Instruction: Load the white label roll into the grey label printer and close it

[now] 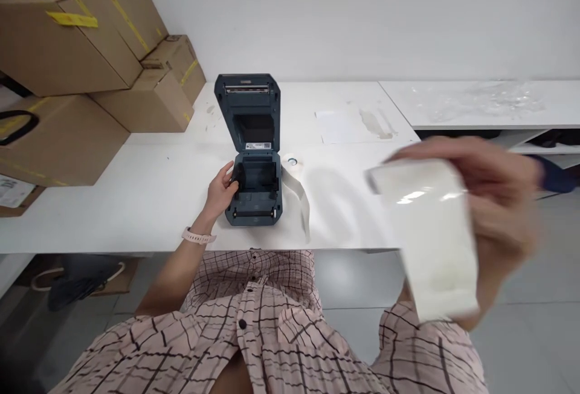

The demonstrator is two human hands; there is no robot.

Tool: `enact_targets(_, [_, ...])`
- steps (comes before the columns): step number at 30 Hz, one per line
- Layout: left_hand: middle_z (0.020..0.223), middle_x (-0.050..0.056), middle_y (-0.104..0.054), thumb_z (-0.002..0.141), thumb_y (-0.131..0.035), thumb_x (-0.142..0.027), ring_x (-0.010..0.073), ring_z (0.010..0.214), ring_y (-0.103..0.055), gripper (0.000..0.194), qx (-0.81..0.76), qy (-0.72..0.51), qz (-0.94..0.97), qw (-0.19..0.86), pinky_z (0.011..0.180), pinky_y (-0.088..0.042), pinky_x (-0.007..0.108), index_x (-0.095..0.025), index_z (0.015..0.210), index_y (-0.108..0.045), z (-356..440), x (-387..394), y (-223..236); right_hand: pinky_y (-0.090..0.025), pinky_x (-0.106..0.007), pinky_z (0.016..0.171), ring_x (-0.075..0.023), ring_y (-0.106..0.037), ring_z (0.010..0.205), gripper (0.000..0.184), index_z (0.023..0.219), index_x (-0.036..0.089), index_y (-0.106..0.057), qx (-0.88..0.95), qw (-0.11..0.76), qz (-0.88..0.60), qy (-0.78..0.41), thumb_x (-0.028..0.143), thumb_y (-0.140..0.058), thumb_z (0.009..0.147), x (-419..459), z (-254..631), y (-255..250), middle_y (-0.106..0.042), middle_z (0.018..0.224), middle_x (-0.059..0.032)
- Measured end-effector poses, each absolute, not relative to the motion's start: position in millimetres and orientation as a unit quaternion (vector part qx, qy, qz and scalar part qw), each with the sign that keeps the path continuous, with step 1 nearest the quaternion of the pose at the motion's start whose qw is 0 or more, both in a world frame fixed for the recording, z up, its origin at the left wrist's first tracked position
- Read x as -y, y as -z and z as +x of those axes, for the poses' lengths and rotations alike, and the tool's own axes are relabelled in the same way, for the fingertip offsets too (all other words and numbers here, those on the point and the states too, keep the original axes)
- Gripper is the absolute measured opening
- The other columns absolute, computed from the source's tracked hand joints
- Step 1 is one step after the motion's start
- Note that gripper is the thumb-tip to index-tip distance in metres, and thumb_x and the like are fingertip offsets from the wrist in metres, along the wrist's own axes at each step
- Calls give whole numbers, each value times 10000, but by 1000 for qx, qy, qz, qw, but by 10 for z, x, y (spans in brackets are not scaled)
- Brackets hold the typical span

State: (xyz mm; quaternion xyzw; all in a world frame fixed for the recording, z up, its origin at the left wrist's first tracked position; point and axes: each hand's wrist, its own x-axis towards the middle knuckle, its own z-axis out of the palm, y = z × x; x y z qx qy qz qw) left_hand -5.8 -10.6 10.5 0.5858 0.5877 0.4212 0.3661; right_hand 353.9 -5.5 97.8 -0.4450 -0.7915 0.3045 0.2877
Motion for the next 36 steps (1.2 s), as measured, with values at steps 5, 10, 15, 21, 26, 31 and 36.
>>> enact_targets(5, [1536,109,-622,902,-568,-239,292,1430,-583,706,-576,-422,597,367,1159,-497,508,-263,1594,-428,-49,103,-92,-495,-409,829,-306,-702,960,409,1261,247,-673,893,157,-352,-231,334,-700,862,15,2749,-1366,-763,1074,-95])
enact_targets(10, [1478,93,-673,893,-559,-173,275,1350,-652,697,-589,-417,592,359,1163,-493,483,-258,1576,-451,-9,130,-169,-410,-336,673,-230,-632,737,255,1031,214,-723,931,-36,-327,-159,206,-732,776,-216,1932,-1496,-707,817,-61])
enact_targets(15, [1450,85,-694,876,-574,-154,292,1299,-686,692,-592,-419,590,354,1155,-494,487,-259,1555,-485,26,143,-210,-395,-304,668,-181,-595,720,358,968,199,-710,906,-35,-301,-295,465,-821,756,-360,1874,-1273,-681,806,-19])
enact_targets(21, [1453,113,-687,894,-567,-167,306,1359,-646,658,-601,-417,587,347,1156,-487,494,-229,1546,-497,39,159,-210,-384,-275,641,-139,-511,688,435,916,182,-650,855,50,-313,-411,603,-726,835,-406,2119,-960,-603,776,6])
enact_targets(26, [1451,75,-693,887,-583,-155,286,1337,-663,648,-593,-431,584,349,1148,-497,476,-283,1520,-523,36,173,-218,-390,-274,688,-181,-612,779,255,988,172,-672,892,66,-395,-208,346,-781,837,-468,1940,-832,-709,899,-44])
enact_targets(31, [1418,102,-712,871,-597,-148,290,1288,-694,655,-584,-445,580,353,1142,-506,478,-234,1517,-531,36,132,-155,-467,-333,779,-305,-716,979,268,1139,142,-707,894,23,-430,-126,292,-723,918,-345,1754,-733,-776,1077,-151])
enact_targets(36, [1438,87,-701,866,-598,-155,279,1337,-663,642,-568,-467,572,363,1158,-499,474,-254,1499,-550,20,94,-65,-533,-422,972,-302,-693,1179,301,1214,153,-731,912,65,-368,-167,251,-499,1049,-97,1923,-717,-762,1256,-144])
